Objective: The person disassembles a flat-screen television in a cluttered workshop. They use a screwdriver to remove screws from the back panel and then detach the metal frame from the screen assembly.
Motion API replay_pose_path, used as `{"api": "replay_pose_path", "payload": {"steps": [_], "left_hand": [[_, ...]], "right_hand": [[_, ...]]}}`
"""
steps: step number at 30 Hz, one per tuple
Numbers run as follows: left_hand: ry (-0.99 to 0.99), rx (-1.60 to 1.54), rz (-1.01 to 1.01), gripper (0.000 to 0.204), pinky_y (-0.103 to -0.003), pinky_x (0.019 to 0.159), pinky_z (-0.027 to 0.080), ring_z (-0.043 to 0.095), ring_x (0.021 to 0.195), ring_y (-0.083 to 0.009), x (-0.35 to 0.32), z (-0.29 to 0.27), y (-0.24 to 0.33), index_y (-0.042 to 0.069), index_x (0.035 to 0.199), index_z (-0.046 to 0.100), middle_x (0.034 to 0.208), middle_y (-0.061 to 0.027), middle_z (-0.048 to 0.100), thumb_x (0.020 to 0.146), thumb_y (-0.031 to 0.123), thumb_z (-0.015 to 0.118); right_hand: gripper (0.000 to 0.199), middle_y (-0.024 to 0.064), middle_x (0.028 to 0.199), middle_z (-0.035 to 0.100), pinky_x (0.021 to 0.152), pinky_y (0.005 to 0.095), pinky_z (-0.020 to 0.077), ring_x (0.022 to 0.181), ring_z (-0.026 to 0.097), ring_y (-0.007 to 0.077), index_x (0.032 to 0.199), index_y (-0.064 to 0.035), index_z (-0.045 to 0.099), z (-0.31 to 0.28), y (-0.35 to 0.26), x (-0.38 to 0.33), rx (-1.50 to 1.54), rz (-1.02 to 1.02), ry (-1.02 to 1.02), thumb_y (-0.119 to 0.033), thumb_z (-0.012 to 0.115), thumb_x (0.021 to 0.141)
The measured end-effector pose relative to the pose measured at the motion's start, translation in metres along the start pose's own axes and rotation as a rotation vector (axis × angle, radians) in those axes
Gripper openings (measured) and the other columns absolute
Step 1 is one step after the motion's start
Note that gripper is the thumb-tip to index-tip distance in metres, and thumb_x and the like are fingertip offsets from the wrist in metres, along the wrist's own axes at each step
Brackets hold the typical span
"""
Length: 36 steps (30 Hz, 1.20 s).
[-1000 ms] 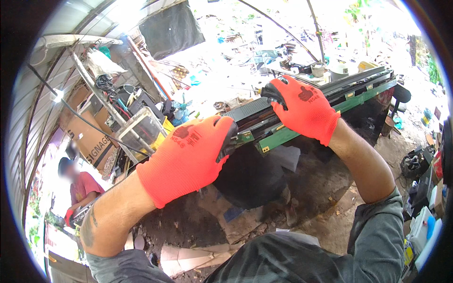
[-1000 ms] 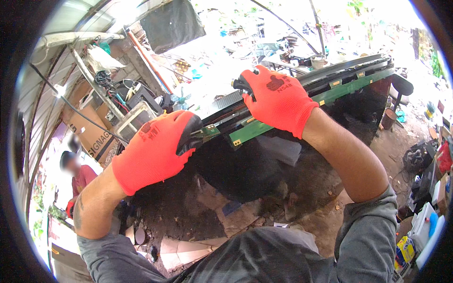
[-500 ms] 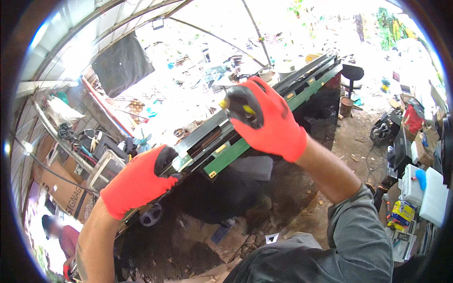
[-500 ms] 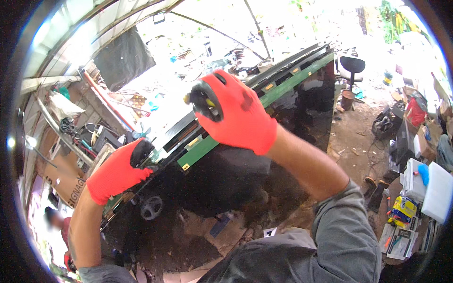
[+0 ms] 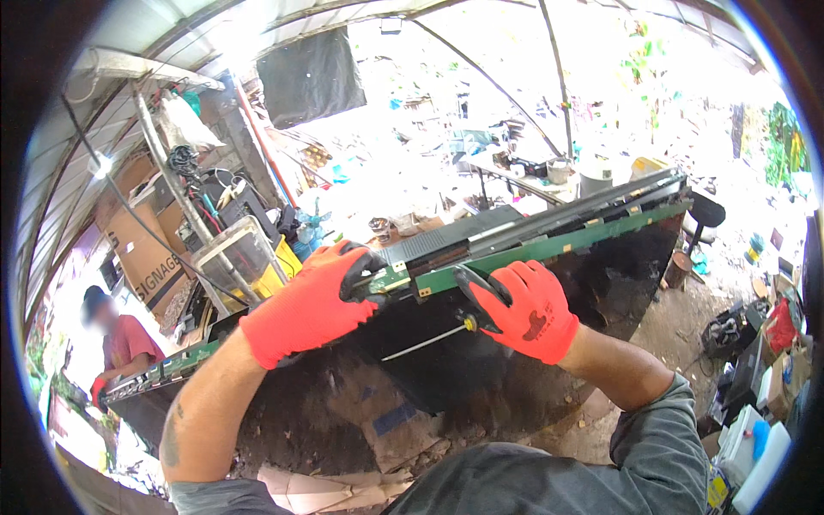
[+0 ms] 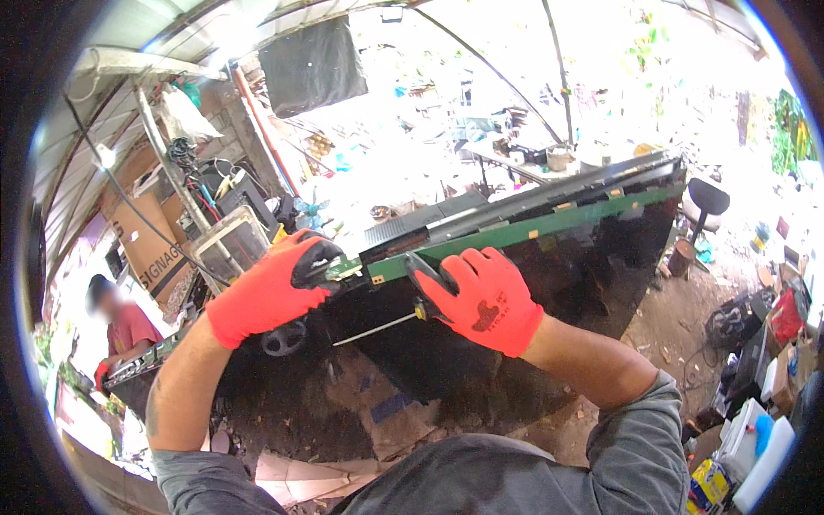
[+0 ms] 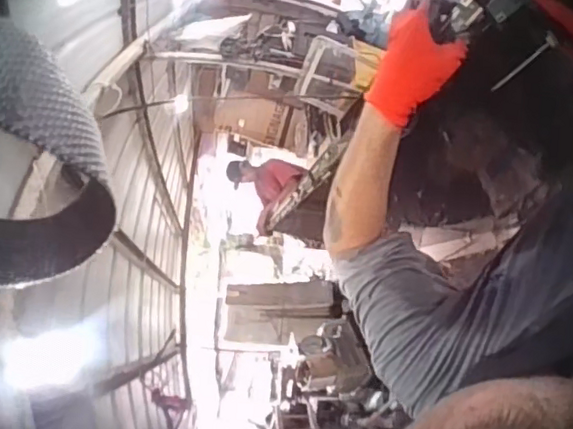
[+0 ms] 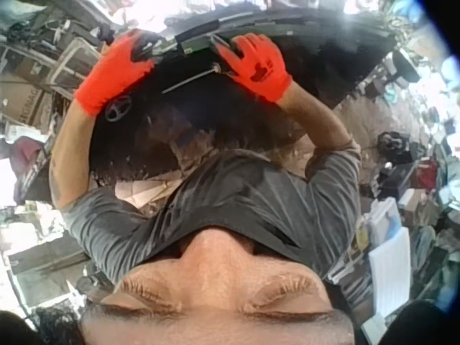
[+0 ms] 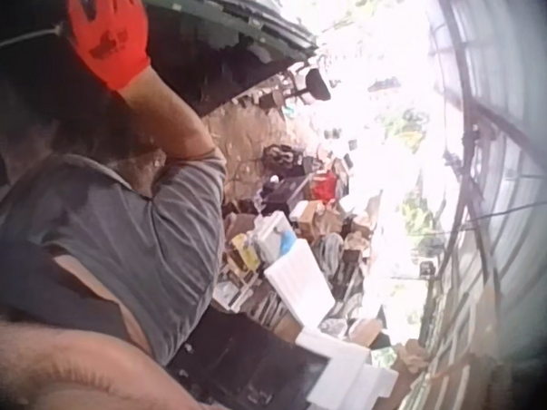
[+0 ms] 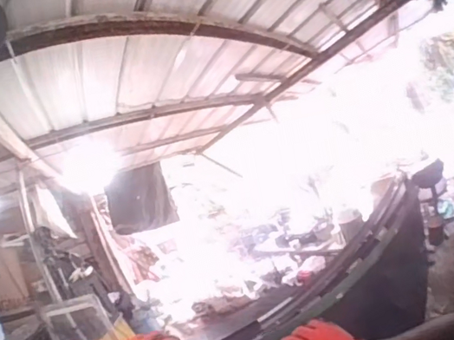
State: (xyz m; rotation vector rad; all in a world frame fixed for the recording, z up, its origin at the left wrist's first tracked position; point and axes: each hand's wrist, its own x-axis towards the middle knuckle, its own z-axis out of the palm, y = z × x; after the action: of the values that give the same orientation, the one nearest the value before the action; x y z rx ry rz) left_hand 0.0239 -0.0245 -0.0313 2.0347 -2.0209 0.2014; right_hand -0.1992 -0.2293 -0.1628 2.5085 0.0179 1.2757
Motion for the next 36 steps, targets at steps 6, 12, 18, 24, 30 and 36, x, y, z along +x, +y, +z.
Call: {"api": "replay_pose_path", "payload": {"steps": [6,12,18,24,30,36], "left_hand": [[-0.022,-0.18,-0.068,0.05,-0.036,0.101,0.048,0.059,0.118,-0.0233,0.001,0.004,-0.001,0.0,0.131,0.057,0.122,-0.0146,0.061,0.085,0.012,0.072],[0.009,-0.156,-0.006,0.043,-0.037,0.09,0.051,0.064,0.103,-0.0248,-0.003,0.004,-0.006,-0.002,0.125,0.057,0.117,-0.0175,0.063,0.087,0.012,0.071],[0.003,-0.16,0.009,0.041,-0.038,0.096,0.049,0.064,0.109,-0.0241,-0.001,0.007,-0.009,0.001,0.126,0.059,0.114,-0.0168,0.067,0.089,0.016,0.071],[-0.009,-0.126,-0.045,0.045,-0.038,0.098,0.049,0.064,0.111,-0.0244,-0.003,0.007,-0.01,0.001,0.131,0.058,0.118,-0.0173,0.067,0.09,0.018,0.07],[-0.06,-0.186,-0.074,0.047,-0.04,0.094,0.049,0.065,0.11,-0.0282,-0.001,0.001,-0.001,0.0,0.126,0.058,0.116,-0.0203,0.066,0.087,0.021,0.073],[0.056,-0.035,-0.039,0.062,-0.043,0.096,0.048,0.062,0.115,-0.0375,-0.002,0.015,-0.003,-0.002,0.13,0.054,0.124,-0.0234,0.061,0.081,0.028,0.077]], "right_hand": [[0.074,0.0109,0.109,0.056,0.082,0.0462,0.0466,0.1,0.057,0.0312,0.134,-0.0132,0.064,-0.019,-0.01,0.008,-0.101,0.159,-0.041,-0.03,0.083,0.064],[0.051,0.0081,0.108,0.058,0.084,0.0461,0.0497,0.1,0.059,0.0306,0.116,-0.019,0.07,-0.046,0.008,0.026,-0.162,0.117,0.026,-0.028,0.079,0.067],[0.035,0.014,0.111,0.062,0.084,0.0463,0.0537,0.099,0.063,0.0375,0.102,-0.0126,0.071,-0.073,0.038,0.062,0.102,-0.031,-0.129,-0.016,0.078,0.068],[0.029,0.0117,0.109,0.062,0.08,0.0414,0.0553,0.094,0.066,0.033,0.098,-0.01,0.065,-0.081,0.04,0.064,0.103,-0.274,-0.321,-0.017,0.073,0.072],[0.037,0.0122,0.121,0.063,0.08,0.0436,0.0538,0.097,0.066,0.0302,0.104,-0.0104,0.066,-0.068,0.04,0.043,-0.003,-0.4,-0.234,-0.021,0.076,0.07],[0.04,0.011,0.123,0.062,0.078,0.0411,0.0534,0.096,0.066,0.0269,0.113,-0.0153,0.066,-0.064,0.027,0.038,-0.156,-0.342,-0.247,-0.026,0.073,0.075]]}}
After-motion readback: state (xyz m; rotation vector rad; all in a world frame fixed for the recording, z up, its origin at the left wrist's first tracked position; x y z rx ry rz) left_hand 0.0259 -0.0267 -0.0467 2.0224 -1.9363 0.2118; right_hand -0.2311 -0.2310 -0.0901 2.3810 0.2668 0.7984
